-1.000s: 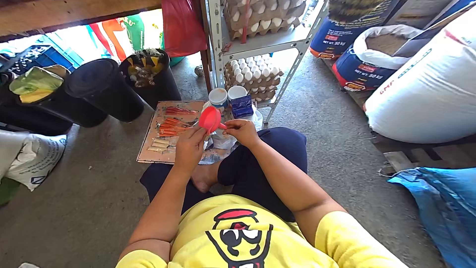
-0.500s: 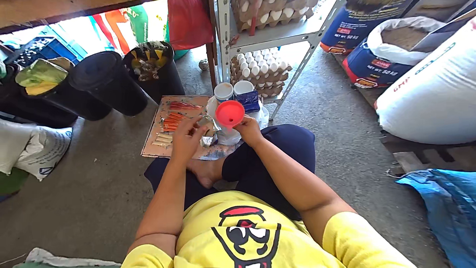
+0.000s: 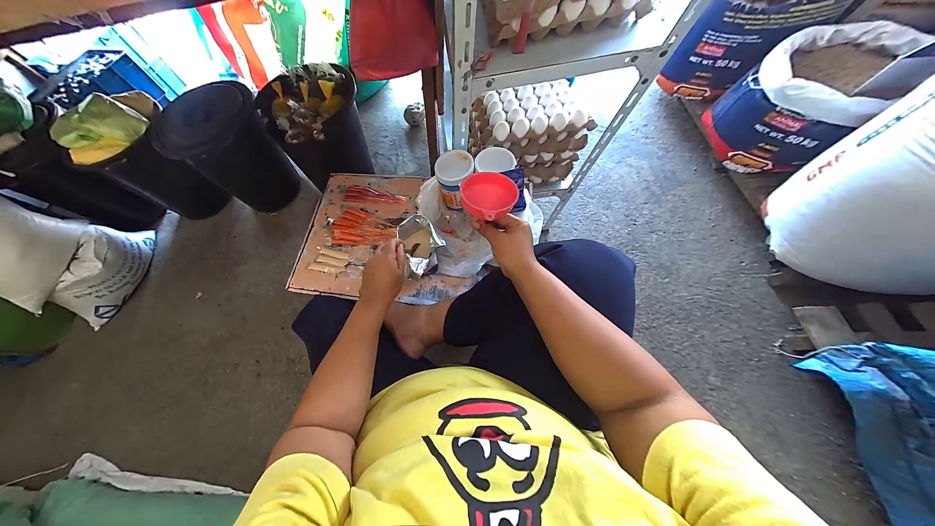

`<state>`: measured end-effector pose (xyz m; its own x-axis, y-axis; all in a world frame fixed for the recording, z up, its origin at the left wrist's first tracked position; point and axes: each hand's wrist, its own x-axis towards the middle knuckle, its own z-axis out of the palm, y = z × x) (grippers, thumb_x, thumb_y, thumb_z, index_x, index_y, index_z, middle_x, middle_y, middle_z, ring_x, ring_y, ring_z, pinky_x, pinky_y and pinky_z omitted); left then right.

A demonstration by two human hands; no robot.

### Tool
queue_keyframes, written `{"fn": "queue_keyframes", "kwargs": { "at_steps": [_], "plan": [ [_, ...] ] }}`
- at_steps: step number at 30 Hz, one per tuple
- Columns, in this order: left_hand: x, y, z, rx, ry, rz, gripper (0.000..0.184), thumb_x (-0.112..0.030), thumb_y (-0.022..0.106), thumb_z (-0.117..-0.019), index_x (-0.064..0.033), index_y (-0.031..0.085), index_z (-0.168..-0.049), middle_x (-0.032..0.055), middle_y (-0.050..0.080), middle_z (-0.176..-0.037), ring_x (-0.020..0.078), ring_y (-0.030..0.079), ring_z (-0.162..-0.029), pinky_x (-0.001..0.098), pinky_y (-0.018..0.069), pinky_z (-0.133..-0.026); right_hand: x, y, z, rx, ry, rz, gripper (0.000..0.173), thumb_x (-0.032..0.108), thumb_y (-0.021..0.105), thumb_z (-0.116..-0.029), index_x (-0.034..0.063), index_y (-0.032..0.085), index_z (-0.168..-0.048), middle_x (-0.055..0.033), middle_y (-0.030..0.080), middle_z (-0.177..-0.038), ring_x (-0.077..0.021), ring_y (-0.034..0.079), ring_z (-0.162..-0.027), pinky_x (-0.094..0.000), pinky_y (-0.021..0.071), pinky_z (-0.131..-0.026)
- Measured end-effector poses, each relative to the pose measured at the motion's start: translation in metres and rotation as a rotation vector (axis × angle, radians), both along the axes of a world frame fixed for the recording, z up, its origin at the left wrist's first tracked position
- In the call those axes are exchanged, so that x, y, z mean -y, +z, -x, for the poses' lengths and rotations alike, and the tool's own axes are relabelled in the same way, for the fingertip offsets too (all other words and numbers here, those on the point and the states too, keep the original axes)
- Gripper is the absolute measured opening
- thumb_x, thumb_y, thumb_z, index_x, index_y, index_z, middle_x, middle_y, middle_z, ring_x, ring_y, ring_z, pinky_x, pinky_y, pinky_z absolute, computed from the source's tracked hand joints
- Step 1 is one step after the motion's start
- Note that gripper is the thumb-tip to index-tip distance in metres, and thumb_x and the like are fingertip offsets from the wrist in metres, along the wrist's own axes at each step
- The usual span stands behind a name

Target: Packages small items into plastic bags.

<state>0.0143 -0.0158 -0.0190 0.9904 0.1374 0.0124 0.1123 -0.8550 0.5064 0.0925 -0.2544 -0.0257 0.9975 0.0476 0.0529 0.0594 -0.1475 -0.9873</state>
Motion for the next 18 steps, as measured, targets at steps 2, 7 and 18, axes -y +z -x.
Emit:
{"fn": "queue_keyframes", "kwargs": {
  "at_steps": [2,7,18],
  "plan": [
    [0.001,0.004,-0.004,0.059,0.111,0.013,0.039,-0.021,0.036,-0.1122,0.0043,0.061,-0.128,0.0262,0.069,-0.109,0.0412,0.069,-0.102,0.0581,0.0532,-0.092,0.002,0.001,0.000,-0.009,-0.003,-0.006,0.018,0.013,0.079,-0.0905,0.0016,0.074,-0.103,-0.0084,0.074,-0.101,-0.0106,0.068,-0.095,-0.0328,0.0554,-0.091],
    [0.003,-0.003,-0.014,0.032,0.224,0.105,0.036,-0.019,0.037,-0.1114,0.0059,0.059,-0.127,0.0248,0.069,-0.103,0.0377,0.070,-0.096,0.0552,0.0543,-0.090,0.000,-0.004,-0.004,-0.004,0.025,0.016,0.017,0.014,0.079,-0.0909,0.0023,0.075,-0.103,-0.0085,0.074,-0.102,-0.0118,0.069,-0.096,-0.0344,0.0558,-0.092],
    [0.000,-0.016,-0.005,0.159,0.320,0.412,0.034,-0.016,0.035,-0.1114,0.0043,0.060,-0.124,0.0148,0.072,-0.091,0.0209,0.073,-0.077,0.0408,0.0610,-0.077,0.001,-0.011,-0.011,-0.032,0.059,0.180,0.017,0.019,0.079,-0.0917,0.0048,0.077,-0.101,-0.0101,0.075,-0.104,-0.0182,0.069,-0.101,-0.0441,0.0532,-0.097]
  ]
}}
